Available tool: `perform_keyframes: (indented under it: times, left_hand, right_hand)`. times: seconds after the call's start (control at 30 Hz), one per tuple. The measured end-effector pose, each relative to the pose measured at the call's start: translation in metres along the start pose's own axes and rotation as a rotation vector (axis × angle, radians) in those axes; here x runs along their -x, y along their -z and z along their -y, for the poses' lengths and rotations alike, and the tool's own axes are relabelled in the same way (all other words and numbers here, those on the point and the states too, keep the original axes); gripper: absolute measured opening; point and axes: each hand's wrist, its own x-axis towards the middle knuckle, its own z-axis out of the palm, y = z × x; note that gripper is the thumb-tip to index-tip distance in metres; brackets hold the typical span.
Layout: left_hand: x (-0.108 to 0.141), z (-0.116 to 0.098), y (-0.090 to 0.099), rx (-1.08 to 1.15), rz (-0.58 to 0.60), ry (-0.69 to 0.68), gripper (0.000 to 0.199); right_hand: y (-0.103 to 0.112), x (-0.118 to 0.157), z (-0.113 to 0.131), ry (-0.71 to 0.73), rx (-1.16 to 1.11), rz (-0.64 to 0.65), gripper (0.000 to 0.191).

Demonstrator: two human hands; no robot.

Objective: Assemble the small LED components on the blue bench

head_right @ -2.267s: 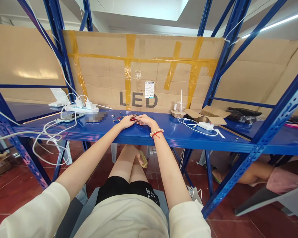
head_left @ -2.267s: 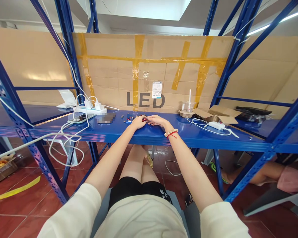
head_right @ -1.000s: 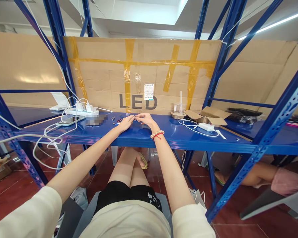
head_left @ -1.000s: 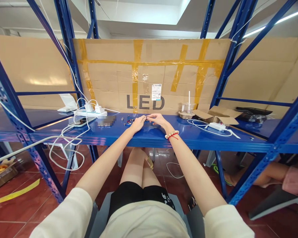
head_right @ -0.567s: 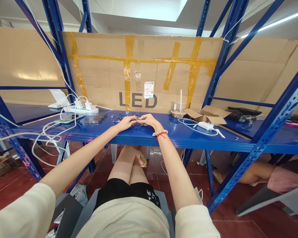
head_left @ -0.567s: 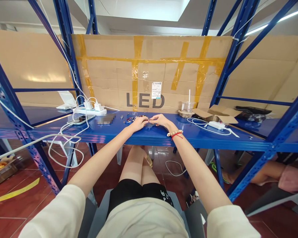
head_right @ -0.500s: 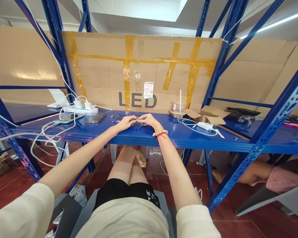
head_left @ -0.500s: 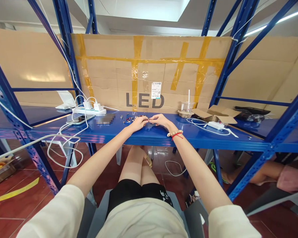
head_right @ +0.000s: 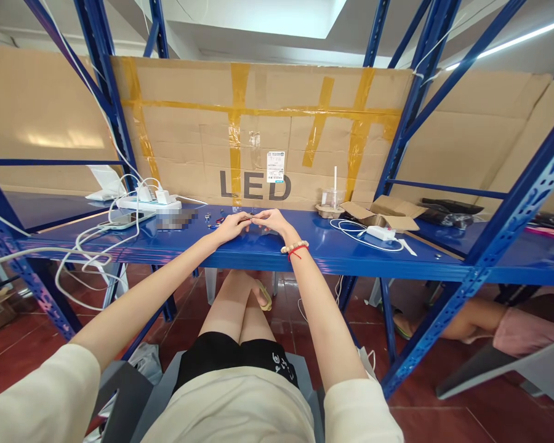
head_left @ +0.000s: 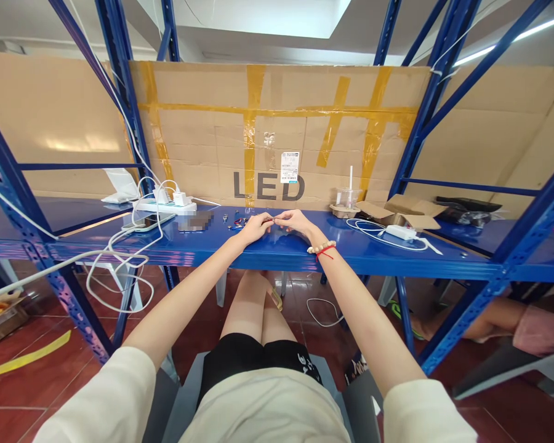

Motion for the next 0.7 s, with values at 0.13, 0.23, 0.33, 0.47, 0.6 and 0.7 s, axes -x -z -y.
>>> perform_keyframes:
  times: [0.13, 0.23, 0.33, 0.47, 0.6, 0.7]
  left_hand:
    - [0.0, 0.0, 0.001, 0.002, -0.013, -0.003, 0.018]
    - [0.0, 0.0, 0.0, 0.028, -0.038, 0.005, 0.016]
    - [0.0, 0.001, -0.001, 0.078, -0.045, 0.007, 0.015]
    - [0.0, 0.004, -0.002, 0.091, -0.032, -0.001, 0.017]
    - [-0.002, 0.006, -0.002, 0.066, -0.023, 0.008, 0.019]
    - [-0.004, 0.006, -0.002, 0.044, -0.007, 0.025, 0.022]
  right_hand:
    - [-0.002, 0.003, 0.005, 0.01, 0.0, -0.011, 0.039]
    - [-0.003, 0.002, 0.008, 0.014, 0.015, -0.023, 0.04]
    - [-0.003, 0.0, 0.008, 0.012, 0.026, -0.032, 0.043]
    - [-0.003, -0.002, 0.007, -0.013, 0.036, -0.021, 0.046]
    - [-0.005, 0.001, 0.011, -0.073, 0.062, -0.044, 0.046]
    - [-0.005, 0.003, 0.013, -0.116, 0.063, -0.054, 0.046]
